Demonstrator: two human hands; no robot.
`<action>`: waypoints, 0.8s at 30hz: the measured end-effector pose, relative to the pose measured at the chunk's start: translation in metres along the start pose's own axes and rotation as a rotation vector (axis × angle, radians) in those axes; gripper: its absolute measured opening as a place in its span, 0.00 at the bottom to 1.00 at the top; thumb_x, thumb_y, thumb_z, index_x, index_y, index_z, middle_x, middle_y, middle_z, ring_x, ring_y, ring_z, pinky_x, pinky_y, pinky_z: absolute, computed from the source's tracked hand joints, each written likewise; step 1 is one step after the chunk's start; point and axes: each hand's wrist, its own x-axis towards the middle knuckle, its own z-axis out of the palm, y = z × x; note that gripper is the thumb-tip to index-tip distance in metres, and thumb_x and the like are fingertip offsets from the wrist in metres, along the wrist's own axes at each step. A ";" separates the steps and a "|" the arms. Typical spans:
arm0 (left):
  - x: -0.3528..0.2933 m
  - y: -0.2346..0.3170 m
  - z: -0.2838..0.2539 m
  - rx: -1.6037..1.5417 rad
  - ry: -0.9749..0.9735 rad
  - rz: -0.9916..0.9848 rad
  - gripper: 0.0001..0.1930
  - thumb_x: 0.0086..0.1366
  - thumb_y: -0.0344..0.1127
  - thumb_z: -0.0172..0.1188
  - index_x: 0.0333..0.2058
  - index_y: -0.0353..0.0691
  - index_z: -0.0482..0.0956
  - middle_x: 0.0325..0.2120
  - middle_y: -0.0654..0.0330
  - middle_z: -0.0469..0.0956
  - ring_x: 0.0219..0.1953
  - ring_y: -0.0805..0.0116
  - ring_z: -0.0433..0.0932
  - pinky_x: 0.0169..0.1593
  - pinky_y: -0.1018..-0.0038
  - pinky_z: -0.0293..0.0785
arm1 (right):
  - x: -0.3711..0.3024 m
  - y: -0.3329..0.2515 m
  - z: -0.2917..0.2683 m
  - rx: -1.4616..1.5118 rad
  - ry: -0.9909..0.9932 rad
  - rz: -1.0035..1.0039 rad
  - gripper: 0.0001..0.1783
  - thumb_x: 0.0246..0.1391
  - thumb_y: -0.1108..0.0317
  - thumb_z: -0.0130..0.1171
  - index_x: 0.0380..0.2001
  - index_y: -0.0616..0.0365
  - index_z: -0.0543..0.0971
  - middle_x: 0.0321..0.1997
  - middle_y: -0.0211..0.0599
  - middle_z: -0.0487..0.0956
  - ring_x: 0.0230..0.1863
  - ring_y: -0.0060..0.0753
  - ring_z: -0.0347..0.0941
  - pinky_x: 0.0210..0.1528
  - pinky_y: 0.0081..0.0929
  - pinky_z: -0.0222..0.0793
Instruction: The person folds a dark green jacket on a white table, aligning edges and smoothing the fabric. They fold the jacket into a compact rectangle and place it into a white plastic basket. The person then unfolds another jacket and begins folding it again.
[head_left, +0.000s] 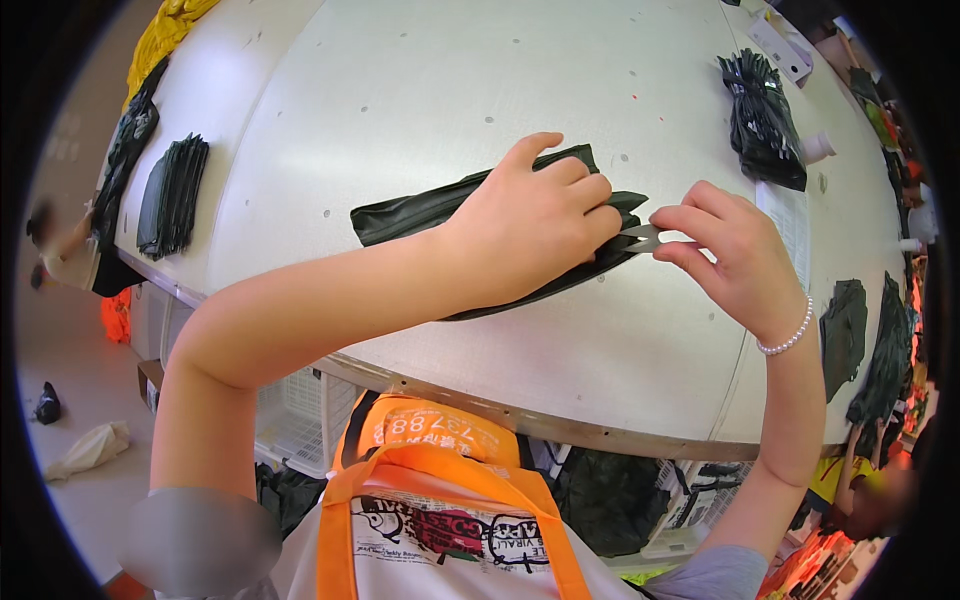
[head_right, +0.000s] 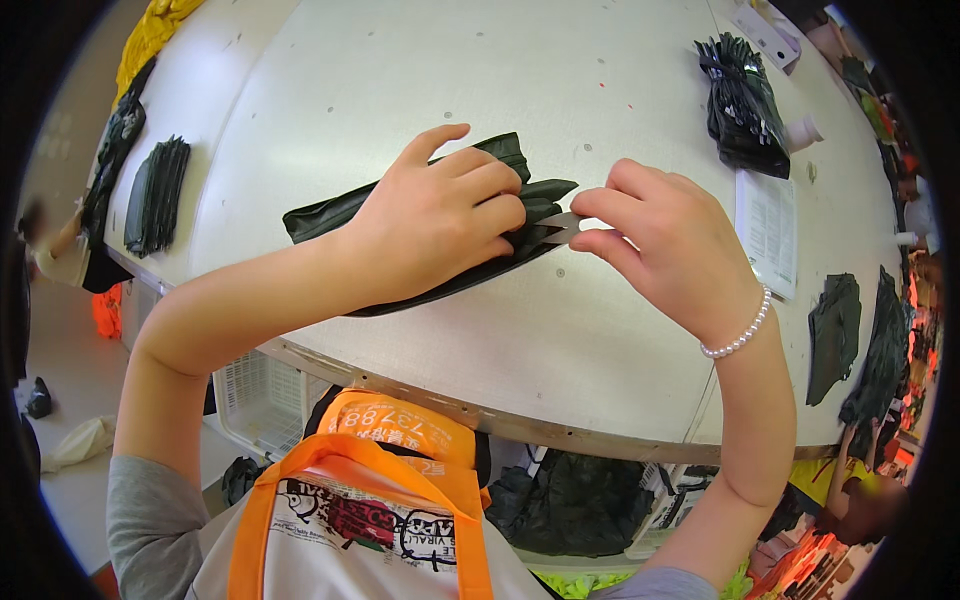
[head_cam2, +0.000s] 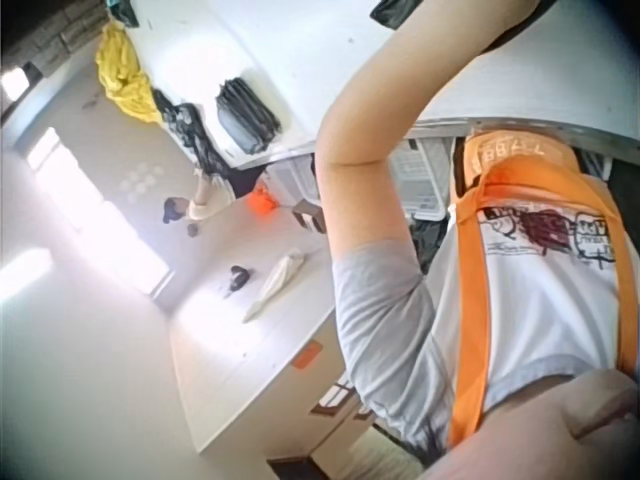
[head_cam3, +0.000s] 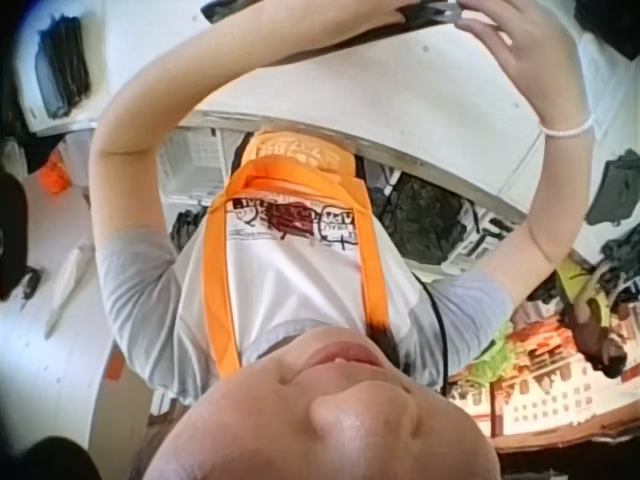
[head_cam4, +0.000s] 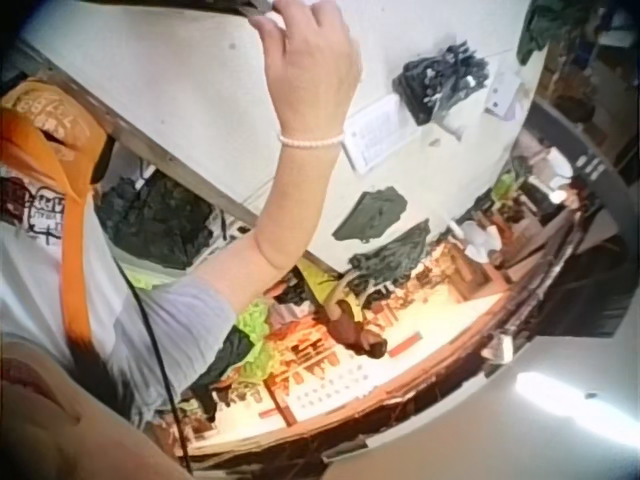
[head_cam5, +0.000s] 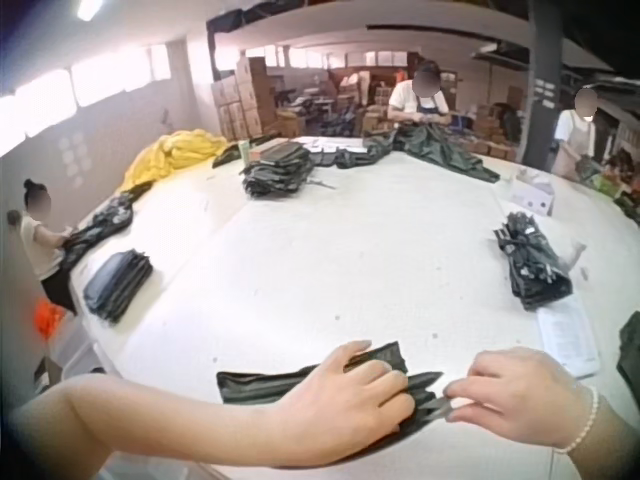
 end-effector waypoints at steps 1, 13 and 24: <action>0.000 -0.001 0.003 0.029 0.029 0.035 0.08 0.52 0.36 0.63 0.31 0.47 0.75 0.37 0.66 0.74 0.42 0.66 0.74 0.57 0.61 0.64 | 0.001 -0.001 -0.001 -0.048 -0.007 -0.032 0.11 0.44 0.66 0.66 0.31 0.55 0.77 0.25 0.33 0.69 0.28 0.37 0.69 0.31 0.31 0.65; -0.002 -0.005 0.008 -0.143 0.122 0.089 0.03 0.49 0.31 0.61 0.25 0.43 0.78 0.37 0.62 0.74 0.41 0.62 0.74 0.46 0.67 0.72 | 0.000 -0.004 -0.003 -0.161 -0.021 -0.083 0.11 0.42 0.65 0.67 0.29 0.53 0.75 0.25 0.30 0.69 0.28 0.33 0.68 0.32 0.30 0.64; 0.005 -0.029 -0.008 -0.573 -0.071 -0.070 0.04 0.52 0.25 0.61 0.28 0.38 0.76 0.40 0.57 0.78 0.41 0.57 0.75 0.45 0.68 0.73 | 0.003 -0.004 0.009 -0.119 0.099 -0.081 0.11 0.45 0.63 0.65 0.29 0.53 0.75 0.26 0.29 0.69 0.30 0.31 0.69 0.34 0.29 0.65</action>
